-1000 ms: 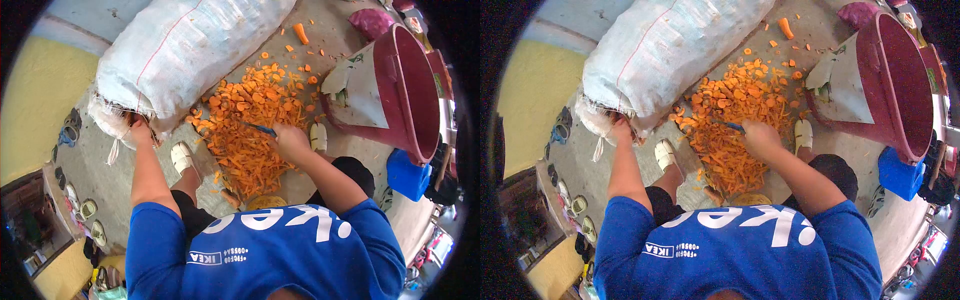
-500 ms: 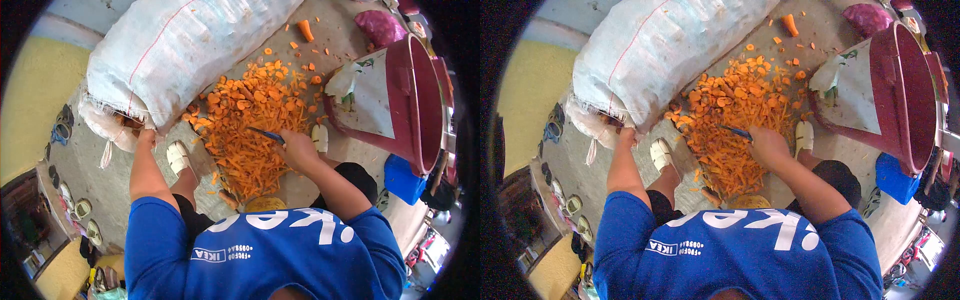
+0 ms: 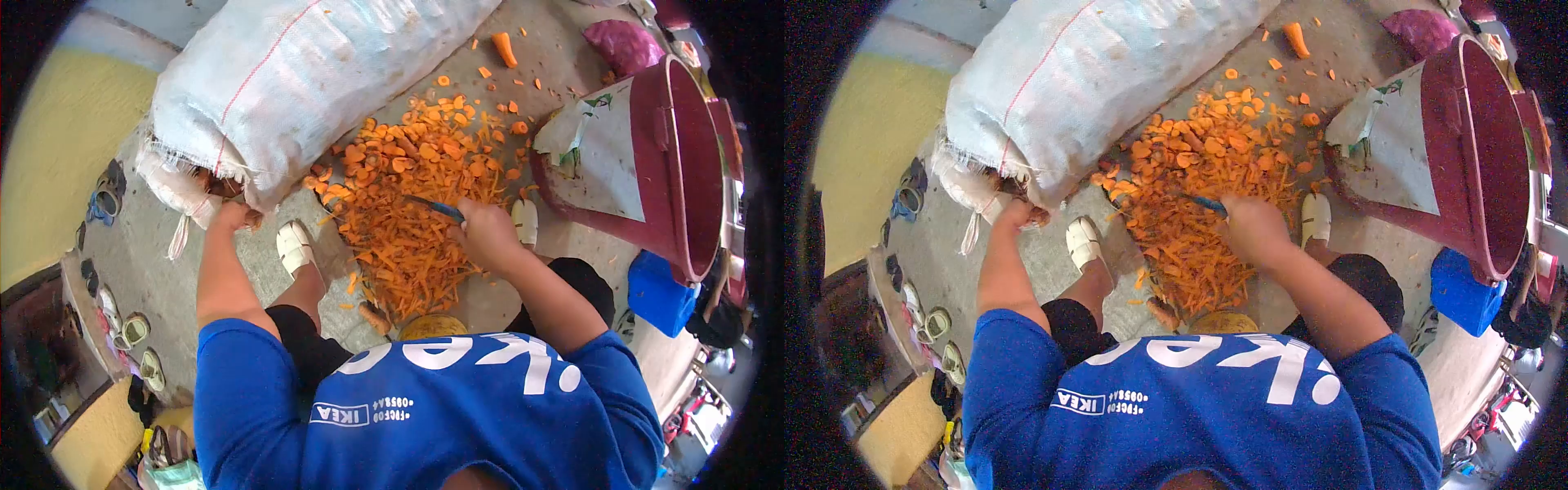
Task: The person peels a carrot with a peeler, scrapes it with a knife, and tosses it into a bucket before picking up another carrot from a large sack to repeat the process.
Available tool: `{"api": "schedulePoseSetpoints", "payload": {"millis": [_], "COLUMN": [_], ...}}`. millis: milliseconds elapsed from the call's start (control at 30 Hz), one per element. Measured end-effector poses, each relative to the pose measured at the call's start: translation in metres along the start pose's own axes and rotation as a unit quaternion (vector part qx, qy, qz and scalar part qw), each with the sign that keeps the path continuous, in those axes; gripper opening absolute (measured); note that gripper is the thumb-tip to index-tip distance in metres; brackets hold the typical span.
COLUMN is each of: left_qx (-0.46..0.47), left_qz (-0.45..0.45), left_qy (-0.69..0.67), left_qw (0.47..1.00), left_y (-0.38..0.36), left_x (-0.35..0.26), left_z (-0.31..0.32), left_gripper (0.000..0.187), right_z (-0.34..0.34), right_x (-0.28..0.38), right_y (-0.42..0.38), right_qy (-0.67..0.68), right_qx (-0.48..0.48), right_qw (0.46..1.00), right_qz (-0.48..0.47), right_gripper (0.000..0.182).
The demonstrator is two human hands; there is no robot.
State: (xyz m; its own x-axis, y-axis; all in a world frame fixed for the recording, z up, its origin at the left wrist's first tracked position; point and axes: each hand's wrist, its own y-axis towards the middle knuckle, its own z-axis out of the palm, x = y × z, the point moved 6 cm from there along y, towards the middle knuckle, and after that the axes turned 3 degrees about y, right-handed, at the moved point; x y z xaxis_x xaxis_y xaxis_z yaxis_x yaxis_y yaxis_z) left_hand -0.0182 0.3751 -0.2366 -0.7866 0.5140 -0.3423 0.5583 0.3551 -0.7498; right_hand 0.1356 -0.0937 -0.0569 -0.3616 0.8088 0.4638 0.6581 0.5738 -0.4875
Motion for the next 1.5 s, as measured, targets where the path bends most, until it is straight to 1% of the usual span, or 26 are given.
{"api": "schedulePoseSetpoints", "payload": {"millis": [33, 100, 133, 233, 300, 367, 400, 467, 567, 600, 667, 733, 767, 833, 867, 933, 967, 1000, 1033, 1100, 1133, 1233, 1267, 1367, 1400, 1500], "left_qx": [-0.049, -0.144, -0.203, -0.212, -0.251, -0.307, -0.339, -0.400, -0.369, -0.328, -0.232, -0.126, -0.068, -0.015, 0.013, 0.119, 0.155, 0.191, 0.227, 0.247, 0.255, 0.227, 0.231, 0.262, 0.238, 0.245], "left_qz": [0.004, 0.006, -0.006, -0.014, 0.027, 0.065, 0.059, 0.048, 0.085, 0.129, 0.213, 0.335, 0.390, 0.417, 0.422, 0.311, 0.252, 0.189, 0.125, 0.051, 0.011, -0.031, -0.025, -0.014, -0.022, -0.011], "left_qy": [0.076, 0.228, 0.304, 0.286, 0.214, 0.161, 0.138, 0.090, 0.031, -0.061, -0.241, -0.377, -0.438, -0.585, -0.651, -0.715, -0.727, -0.737, -0.741, -0.736, -0.733, -0.689, -0.686, -0.678, -0.679, -0.646], "left_qw": [0.996, 0.963, 0.931, 0.934, 0.944, 0.936, 0.929, 0.911, 0.925, 0.934, 0.918, 0.854, 0.807, 0.696, 0.631, 0.615, 0.619, 0.621, 0.619, 0.628, 0.630, 0.688, 0.689, 0.687, 0.695, 0.723], "left_y": [-0.005, -0.029, -0.072, -0.141, -0.172, -0.196, -0.212, -0.250, -0.291, -0.294, -0.299, -0.293, -0.292, -0.289, -0.288, -0.286, -0.275, -0.259, -0.247, -0.235, -0.232, -0.230, -0.235, -0.221, -0.231, -0.227], "left_x": [-0.001, -0.007, -0.049, -0.096, -0.104, -0.097, -0.097, -0.109, -0.135, -0.143, -0.163, -0.187, -0.202, -0.231, -0.246, -0.276, -0.281, -0.281, -0.285, -0.291, -0.294, -0.305, -0.314, -0.308, -0.314, -0.309], "left_z": [-0.014, -0.049, -0.064, -0.091, -0.100, -0.109, -0.110, -0.107, -0.087, -0.074, -0.052, -0.028, -0.017, 0.007, 0.019, 0.051, 0.068, 0.090, 0.111, 0.140, 0.154, 0.170, 0.170, 0.184, 0.178, 0.183], "left_gripper": [0.048, 0.037, 0.037, 0.043, 0.041, 0.041, 0.041, 0.042, 0.043, 0.043, 0.044, 0.045, 0.045, 0.044, 0.043, 0.042, 0.042, 0.041, 0.041, 0.035, 0.033, 0.034, 0.037, 0.038, 0.037, 0.035], "right_z": [-0.003, -0.007, -0.010, -0.021, -0.033, -0.037, -0.039, -0.048, -0.045, -0.041, -0.034, -0.034, -0.036, -0.040, -0.040, -0.047, -0.051, -0.050, -0.052, -0.053, -0.051, -0.050, -0.046, -0.040, -0.043, -0.034], "right_x": [0.001, 0.004, 0.006, 0.013, 0.018, 0.014, 0.013, 0.019, 0.009, 0.003, 0.005, 0.016, 0.021, 0.024, 0.022, 0.010, 0.004, -0.011, -0.017, -0.027, -0.028, -0.009, -0.005, 0.001, 0.003, 0.002], "right_y": [0.000, 0.000, -0.001, -0.010, -0.021, -0.034, -0.041, -0.057, -0.058, -0.055, -0.048, -0.044, -0.042, -0.035, -0.029, -0.025, -0.021, -0.013, -0.011, -0.010, -0.006, -0.011, -0.010, -0.007, -0.007, 0.000], "right_qy": [-0.007, -0.021, -0.017, 0.005, 0.029, 0.148, 0.208, 0.248, 0.260, 0.255, 0.404, 0.519, 0.563, 0.643, 0.669, 0.704, 0.720, 0.752, 0.764, 0.785, 0.792, 0.742, 0.740, 0.733, 0.721, 0.706], "right_qx": [-0.004, -0.011, -0.017, -0.035, -0.051, -0.031, -0.021, -0.037, -0.060, -0.067, -0.044, -0.033, -0.034, -0.039, -0.037, -0.070, -0.087, -0.122, -0.131, -0.150, -0.152, -0.107, -0.114, -0.110, -0.108, -0.095], "right_qw": [1.000, 1.000, 1.000, 0.999, 0.998, 0.988, 0.976, 0.967, 0.964, 0.964, 0.913, 0.854, 0.825, 0.763, 0.741, 0.707, 0.688, 0.647, 0.631, 0.598, 0.589, 0.661, 0.662, 0.670, 0.684, 0.701], "right_qz": [0.004, 0.010, 0.004, -0.012, -0.018, 0.036, 0.063, 0.041, -0.013, -0.033, -0.024, -0.018, -0.030, -0.053, -0.040, -0.001, 0.018, 0.034, 0.043, 0.063, 0.055, 0.023, 0.026, 0.027, 0.029, 0.032], "right_gripper": [0.023, 0.023, 0.023, 0.024, 0.025, 0.026, 0.027, 0.027, 0.025, 0.024, 0.022, 0.018, 0.018, 0.018, 0.018, 0.018, 0.018, 0.017, 0.018, 0.018, 0.019, 0.021, 0.022, 0.021, 0.020, 0.018]}}
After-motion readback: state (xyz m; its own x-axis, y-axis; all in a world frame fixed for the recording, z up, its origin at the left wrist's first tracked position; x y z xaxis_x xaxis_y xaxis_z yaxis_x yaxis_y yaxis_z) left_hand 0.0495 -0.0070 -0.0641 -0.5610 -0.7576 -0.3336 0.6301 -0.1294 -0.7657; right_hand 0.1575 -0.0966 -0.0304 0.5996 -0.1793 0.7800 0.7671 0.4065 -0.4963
